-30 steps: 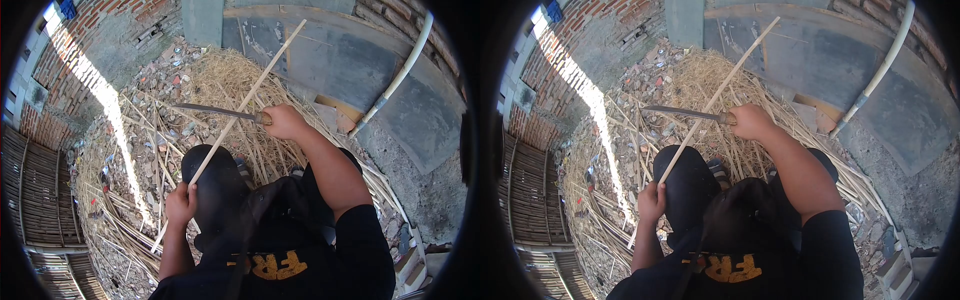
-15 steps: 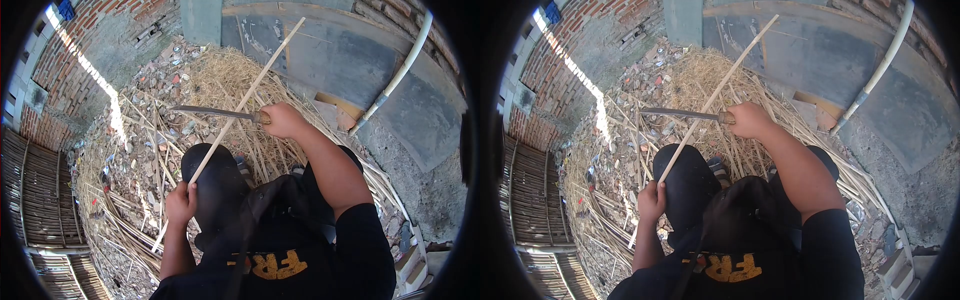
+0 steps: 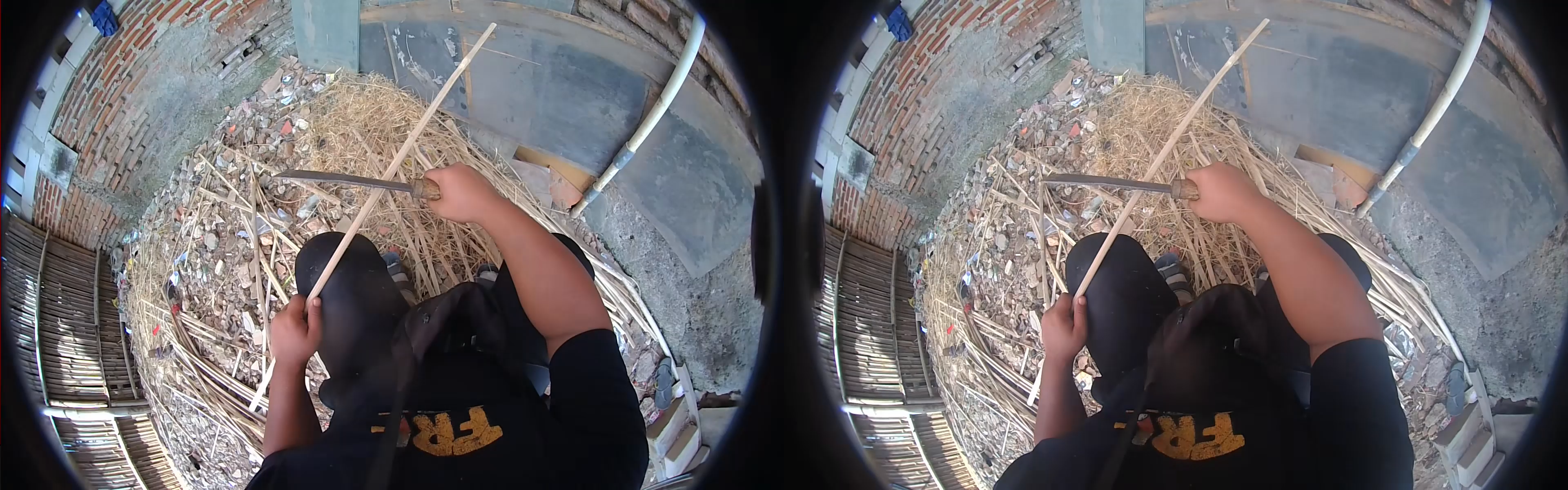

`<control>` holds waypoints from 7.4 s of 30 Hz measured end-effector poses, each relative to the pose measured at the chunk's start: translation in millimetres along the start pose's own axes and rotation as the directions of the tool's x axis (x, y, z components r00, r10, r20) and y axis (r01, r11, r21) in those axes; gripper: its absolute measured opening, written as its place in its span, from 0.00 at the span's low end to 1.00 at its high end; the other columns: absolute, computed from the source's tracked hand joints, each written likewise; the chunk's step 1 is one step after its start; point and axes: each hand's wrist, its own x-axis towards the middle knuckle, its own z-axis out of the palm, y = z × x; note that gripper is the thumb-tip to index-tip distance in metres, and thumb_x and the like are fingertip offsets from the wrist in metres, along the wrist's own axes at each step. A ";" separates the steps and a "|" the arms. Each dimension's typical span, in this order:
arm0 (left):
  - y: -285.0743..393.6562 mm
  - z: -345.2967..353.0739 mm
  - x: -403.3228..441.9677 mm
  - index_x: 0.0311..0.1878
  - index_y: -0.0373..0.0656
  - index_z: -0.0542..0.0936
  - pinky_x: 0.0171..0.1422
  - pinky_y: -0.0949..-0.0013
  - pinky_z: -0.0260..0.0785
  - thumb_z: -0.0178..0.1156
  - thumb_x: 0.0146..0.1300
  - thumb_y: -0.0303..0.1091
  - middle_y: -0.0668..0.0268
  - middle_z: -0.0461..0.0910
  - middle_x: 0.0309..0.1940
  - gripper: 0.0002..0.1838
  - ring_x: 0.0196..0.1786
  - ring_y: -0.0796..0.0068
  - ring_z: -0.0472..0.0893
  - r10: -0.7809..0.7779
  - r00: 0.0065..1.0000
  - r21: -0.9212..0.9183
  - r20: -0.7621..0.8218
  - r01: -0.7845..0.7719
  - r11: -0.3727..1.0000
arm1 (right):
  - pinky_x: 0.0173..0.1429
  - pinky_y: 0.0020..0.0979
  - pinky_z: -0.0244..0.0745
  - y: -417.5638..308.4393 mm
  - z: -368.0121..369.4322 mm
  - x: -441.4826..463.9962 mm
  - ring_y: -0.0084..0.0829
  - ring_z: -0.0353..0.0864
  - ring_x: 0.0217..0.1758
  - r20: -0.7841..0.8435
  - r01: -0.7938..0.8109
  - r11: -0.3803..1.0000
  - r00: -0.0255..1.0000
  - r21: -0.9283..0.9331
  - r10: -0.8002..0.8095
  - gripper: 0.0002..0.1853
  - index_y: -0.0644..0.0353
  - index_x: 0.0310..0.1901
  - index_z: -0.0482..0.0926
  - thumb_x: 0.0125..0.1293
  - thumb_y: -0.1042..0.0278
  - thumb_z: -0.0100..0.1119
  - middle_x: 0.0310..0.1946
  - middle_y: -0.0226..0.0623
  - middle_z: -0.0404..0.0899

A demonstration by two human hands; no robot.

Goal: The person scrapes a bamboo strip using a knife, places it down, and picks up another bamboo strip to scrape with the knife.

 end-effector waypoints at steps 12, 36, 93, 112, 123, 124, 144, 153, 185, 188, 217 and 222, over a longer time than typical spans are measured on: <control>-1.0 1.1 0.0 0.28 0.42 0.72 0.29 0.45 0.67 0.61 0.75 0.44 0.50 0.77 0.19 0.21 0.23 0.41 0.79 0.006 1.000 -0.008 -0.001 -0.006 1.000 | 0.51 0.50 0.82 1.4 1.1 2.9 0.51 0.88 0.44 0.039 -0.027 0.999 0.999 -0.032 0.028 0.10 0.55 0.39 0.85 0.57 0.62 0.67 0.36 0.46 0.87; -2.8 2.8 -0.5 0.28 0.41 0.72 0.29 0.45 0.67 0.61 0.75 0.44 0.50 0.77 0.19 0.21 0.23 0.40 0.78 0.021 1.000 0.006 -0.016 -0.021 1.000 | 0.48 0.52 0.81 -0.3 -5.0 0.1 0.55 0.86 0.42 -0.026 0.025 0.999 0.999 -0.049 -0.026 0.14 0.58 0.42 0.85 0.54 0.64 0.68 0.34 0.50 0.86; -2.1 1.3 4.2 0.30 0.43 0.73 0.29 0.46 0.71 0.62 0.74 0.46 0.53 0.78 0.18 0.20 0.23 0.43 0.81 0.010 1.000 0.042 -0.010 -0.010 0.999 | 0.53 0.50 0.81 12.7 -21.5 4.2 0.56 0.86 0.47 -0.095 -0.129 0.991 0.988 -0.046 0.124 0.16 0.58 0.47 0.87 0.58 0.62 0.67 0.41 0.53 0.87; -14.0 -6.4 -9.3 0.29 0.42 0.73 0.27 0.48 0.69 0.65 0.72 0.44 0.54 0.77 0.17 0.20 0.21 0.45 0.80 0.077 0.997 -0.051 -0.024 -0.079 0.996 | 0.51 0.39 0.80 46.7 -18.7 10.3 0.39 0.87 0.42 -0.072 -0.247 0.748 0.928 0.616 0.366 0.43 0.72 0.68 0.76 0.61 0.47 0.77 0.44 0.47 0.88; -28.6 -25.1 -41.5 0.30 0.41 0.75 0.30 0.48 0.69 0.65 0.72 0.44 0.54 0.76 0.18 0.19 0.24 0.44 0.79 0.055 0.994 0.035 0.098 -0.059 0.998 | 0.30 0.25 0.65 10.1 -23.8 -4.9 0.18 0.71 0.23 -0.010 -0.096 0.365 0.960 0.926 0.279 0.14 0.59 0.46 0.77 0.66 0.70 0.74 0.33 0.28 0.79; -28.7 -25.8 -43.0 0.32 0.40 0.76 0.32 0.48 0.70 0.65 0.72 0.43 0.53 0.77 0.20 0.17 0.26 0.44 0.80 0.031 0.994 0.015 0.107 -0.033 0.999 | 0.30 0.25 0.65 15.7 -18.9 -2.3 0.18 0.71 0.23 -0.025 -0.070 0.370 0.969 0.926 0.248 0.13 0.59 0.45 0.78 0.66 0.70 0.73 0.32 0.29 0.79; 12.4 -21.0 -36.1 0.37 0.36 0.77 0.34 0.46 0.72 0.63 0.74 0.41 0.48 0.78 0.19 0.16 0.26 0.40 0.81 -0.052 0.984 -0.092 0.170 0.069 0.993 | 0.50 0.41 0.79 -0.8 -28.2 -18.3 0.37 0.87 0.41 -0.131 0.105 0.895 0.990 0.433 -0.052 0.21 0.62 0.45 0.86 0.62 0.51 0.78 0.34 0.41 0.87; 8.5 -19.4 -38.9 0.35 0.39 0.77 0.30 0.50 0.70 0.64 0.74 0.44 0.51 0.76 0.16 0.17 0.22 0.43 0.80 -0.105 0.980 -0.134 0.167 0.128 0.983 | 0.44 0.50 0.78 -3.6 -36.5 -21.0 0.53 0.85 0.40 0.066 0.111 0.978 0.993 -0.178 -0.101 0.20 0.57 0.45 0.87 0.59 0.52 0.76 0.30 0.48 0.84; 3.8 -16.3 -30.3 0.29 0.39 0.73 0.29 0.50 0.68 0.62 0.75 0.44 0.51 0.75 0.16 0.21 0.22 0.43 0.78 -0.098 0.976 -0.132 0.196 0.125 0.983 | 0.49 0.48 0.80 14.0 -20.7 -8.6 0.56 0.85 0.42 0.029 0.015 0.997 0.999 -0.075 -0.013 0.17 0.62 0.45 0.86 0.59 0.59 0.73 0.35 0.55 0.85; 1.5 -15.6 -30.0 0.29 0.39 0.73 0.29 0.50 0.68 0.62 0.75 0.45 0.51 0.75 0.16 0.21 0.22 0.43 0.78 -0.094 0.976 -0.136 0.196 0.122 0.983 | 0.49 0.48 0.80 5.4 -27.3 -9.7 0.57 0.85 0.43 0.081 0.045 0.989 0.996 -0.141 -0.034 0.17 0.62 0.45 0.86 0.59 0.59 0.72 0.36 0.55 0.85; -2.3 -9.6 -32.2 0.27 0.39 0.72 0.29 0.51 0.67 0.63 0.73 0.45 0.50 0.74 0.16 0.22 0.22 0.43 0.77 -0.105 0.981 -0.167 0.166 0.133 0.977 | 0.47 0.49 0.79 16.0 -22.3 -3.7 0.54 0.85 0.41 0.052 0.066 0.997 0.997 -0.034 -0.064 0.15 0.58 0.44 0.86 0.57 0.61 0.74 0.34 0.51 0.86; 4.3 -13.0 -31.8 0.28 0.39 0.73 0.28 0.51 0.67 0.63 0.74 0.46 0.51 0.74 0.16 0.22 0.22 0.44 0.78 -0.108 0.983 -0.155 0.151 0.131 0.979 | 0.49 0.48 0.79 31.7 -15.2 2.8 0.55 0.86 0.42 0.050 0.011 1.000 0.999 -0.005 -0.010 0.16 0.58 0.47 0.87 0.59 0.60 0.73 0.36 0.52 0.86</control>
